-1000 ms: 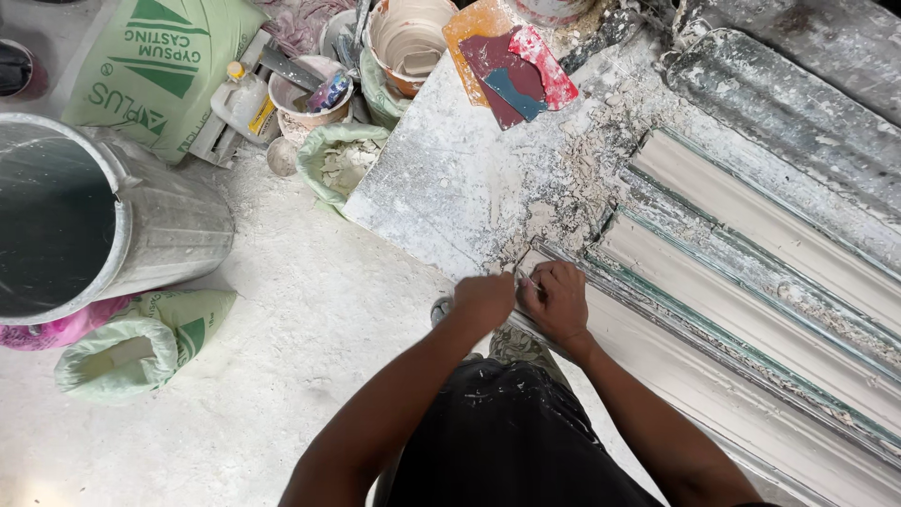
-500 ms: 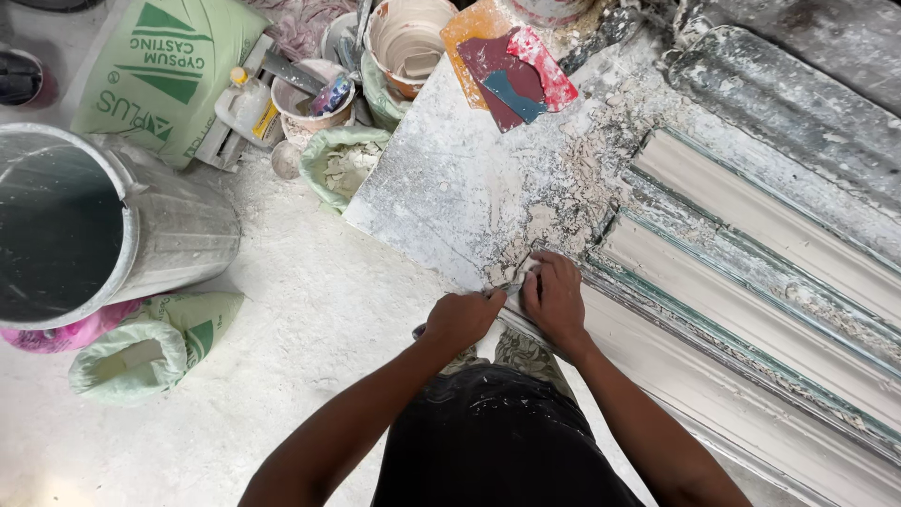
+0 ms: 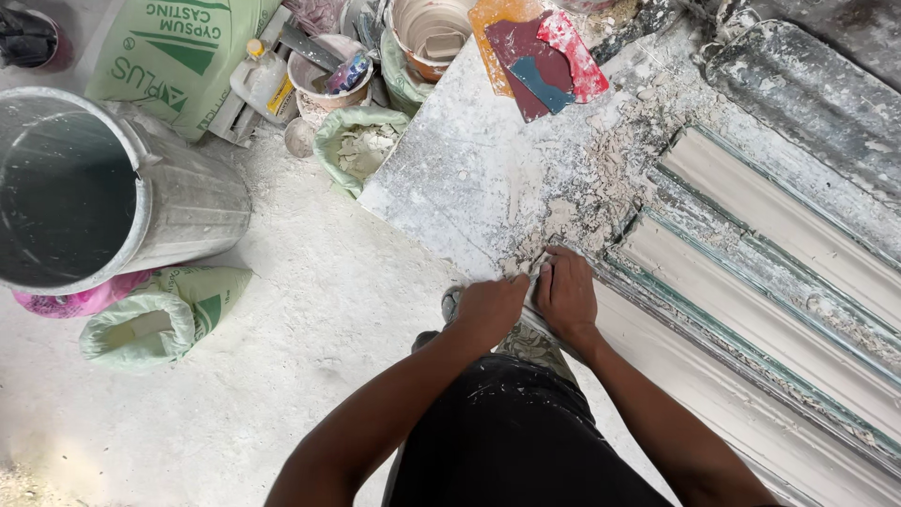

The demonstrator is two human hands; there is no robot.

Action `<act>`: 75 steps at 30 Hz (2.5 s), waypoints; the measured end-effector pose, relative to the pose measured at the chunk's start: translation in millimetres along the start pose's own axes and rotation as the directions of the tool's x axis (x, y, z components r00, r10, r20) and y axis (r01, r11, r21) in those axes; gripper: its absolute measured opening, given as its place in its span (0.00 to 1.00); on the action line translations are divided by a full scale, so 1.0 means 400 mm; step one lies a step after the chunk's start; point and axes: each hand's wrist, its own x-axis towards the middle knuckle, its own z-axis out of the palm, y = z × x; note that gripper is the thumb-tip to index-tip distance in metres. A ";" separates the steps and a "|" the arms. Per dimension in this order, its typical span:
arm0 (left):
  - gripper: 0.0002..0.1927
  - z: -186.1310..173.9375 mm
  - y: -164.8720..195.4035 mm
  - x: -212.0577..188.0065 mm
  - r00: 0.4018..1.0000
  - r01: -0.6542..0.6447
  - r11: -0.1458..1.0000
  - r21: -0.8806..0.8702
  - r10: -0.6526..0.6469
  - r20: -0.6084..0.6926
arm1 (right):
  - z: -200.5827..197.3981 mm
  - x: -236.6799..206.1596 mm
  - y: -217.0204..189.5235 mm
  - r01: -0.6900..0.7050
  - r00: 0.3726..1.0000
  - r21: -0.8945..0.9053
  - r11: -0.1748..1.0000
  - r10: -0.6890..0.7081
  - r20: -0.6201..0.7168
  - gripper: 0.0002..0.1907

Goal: The person uses a small scraping tool to remove dried plaster residue from decorative gypsum cornice moldings, working along the grooves of each molding piece and brushing debris aside. At the end, the person lifts and repositions a green molding piece on the work stack.

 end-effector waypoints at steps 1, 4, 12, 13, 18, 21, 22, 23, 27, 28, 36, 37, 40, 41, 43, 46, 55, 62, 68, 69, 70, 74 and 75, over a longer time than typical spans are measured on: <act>0.06 -0.001 -0.005 0.004 1.000 0.013 1.000 -0.007 -0.013 0.015 | 0.000 -0.001 -0.002 0.004 1.000 0.008 1.000 -0.004 -0.013 0.05; 0.09 0.001 -0.026 0.002 0.995 0.031 0.997 -0.066 -0.024 0.096 | -0.001 -0.007 -0.006 0.031 0.998 0.022 0.999 -0.029 -0.064 0.06; 0.10 0.047 -0.030 -0.057 0.999 -0.041 0.981 0.191 0.043 -0.009 | -0.012 -0.024 -0.005 0.007 0.995 0.054 0.999 -0.002 -0.100 0.05; 0.08 0.050 -0.031 -0.055 0.999 -0.032 0.982 0.184 0.028 0.025 | -0.011 -0.024 -0.005 0.001 0.995 0.053 0.999 0.004 -0.105 0.05; 0.05 0.043 -0.060 -0.016 0.988 -0.152 0.978 0.145 0.154 0.000 | 0.000 -0.017 -0.003 0.001 0.992 0.041 0.999 0.004 -0.123 0.04; 0.06 0.028 -0.071 0.000 0.986 -0.160 0.981 0.110 0.152 0.071 | 0.006 -0.012 0.000 0.001 0.994 0.035 0.999 0.003 -0.106 0.04; 0.06 0.023 -0.070 0.003 0.986 -0.157 0.983 0.092 0.150 0.079 | 0.008 -0.010 0.002 0.013 0.995 0.030 0.999 -0.010 -0.103 0.04; 0.06 0.019 -0.067 0.003 0.985 -0.155 0.985 0.074 0.149 0.084 | 0.010 -0.009 0.004 0.028 0.994 0.024 0.999 -0.025 -0.103 0.04; 0.05 0.006 -0.040 0.000 0.980 -0.107 0.990 0.091 0.089 0.181 | 0.016 -0.013 0.013 0.056 0.994 -0.013 0.998 -0.057 -0.096 0.05; 0.05 0.004 -0.032 0.000 0.983 -0.084 0.992 0.098 0.066 0.174 | 0.018 -0.014 0.016 0.053 0.994 -0.015 0.999 -0.054 -0.092 0.05; 0.10 0.000 0.001 0.043 0.973 0.064 0.996 -0.065 -0.048 0.227 | 0.021 -0.020 0.014 0.010 0.997 -0.001 1.000 -0.010 -0.080 0.04; 0.09 0.001 -0.003 0.045 0.975 0.088 0.992 -0.089 -0.067 0.213 | 0.018 -0.020 0.011 0.007 0.996 0.005 1.000 -0.006 -0.087 0.04; 0.10 0.009 -0.025 0.035 0.990 0.034 0.996 -0.086 -0.022 0.142 | 0.005 -0.020 0.000 -0.001 0.995 0.020 1.000 0.003 -0.100 0.05; 0.11 0.014 -0.033 0.026 0.993 -0.003 0.997 -0.073 0.012 0.119 | 0.000 -0.021 -0.003 -0.008 0.995 0.025 1.000 0.010 -0.098 0.05; 0.12 0.026 -0.046 0.001 0.996 -0.055 0.998 0.005 0.055 0.065 | -0.009 -0.022 -0.009 -0.037 0.995 0.068 0.997 0.043 -0.086 0.05; 0.09 0.044 -0.047 -0.027 0.997 -0.056 0.993 0.102 0.050 0.060 | -0.017 -0.023 -0.013 -0.053 0.994 0.084 0.995 0.061 -0.090 0.06; 0.06 0.021 -0.006 -0.004 0.997 -0.015 0.991 0.130 0.004 0.083 | -0.005 -0.011 -0.006 0.003 0.995 0.018 1.000 -0.001 -0.103 0.04; 0.13 0.040 0.033 0.003 0.995 0.038 0.999 -0.013 -0.037 0.096 | 0.006 -0.019 0.006 0.026 0.995 0.020 0.999 -0.024 -0.095 0.05; 0.07 0.029 0.030 0.051 0.983 0.151 0.978 -0.145 -0.133 0.128 | 0.003 -0.021 -0.003 0.046 0.988 0.036 0.998 -0.040 -0.151 0.05; 0.10 0.020 0.024 0.055 0.976 0.171 0.973 -0.154 -0.146 0.162 | 0.001 -0.020 -0.007 0.043 0.988 0.035 0.998 -0.038 -0.151 0.05; 0.15 0.009 0.017 0.057 0.967 0.193 0.968 -0.163 -0.160 0.196 | -0.003 -0.021 -0.010 0.040 0.988 0.035 0.999 -0.034 -0.150 0.05; 0.26 -0.018 -0.003 0.034 0.929 0.318 0.895 -0.314 -0.227 0.294 | -0.020 -0.026 -0.019 0.000 0.993 0.089 0.996 0.010 -0.116 0.05; 0.23 -0.017 -0.003 0.024 0.906 0.392 0.836 -0.385 -0.277 0.320 | -0.025 -0.027 -0.019 -0.003 0.995 0.088 0.996 0.012 -0.100 0.05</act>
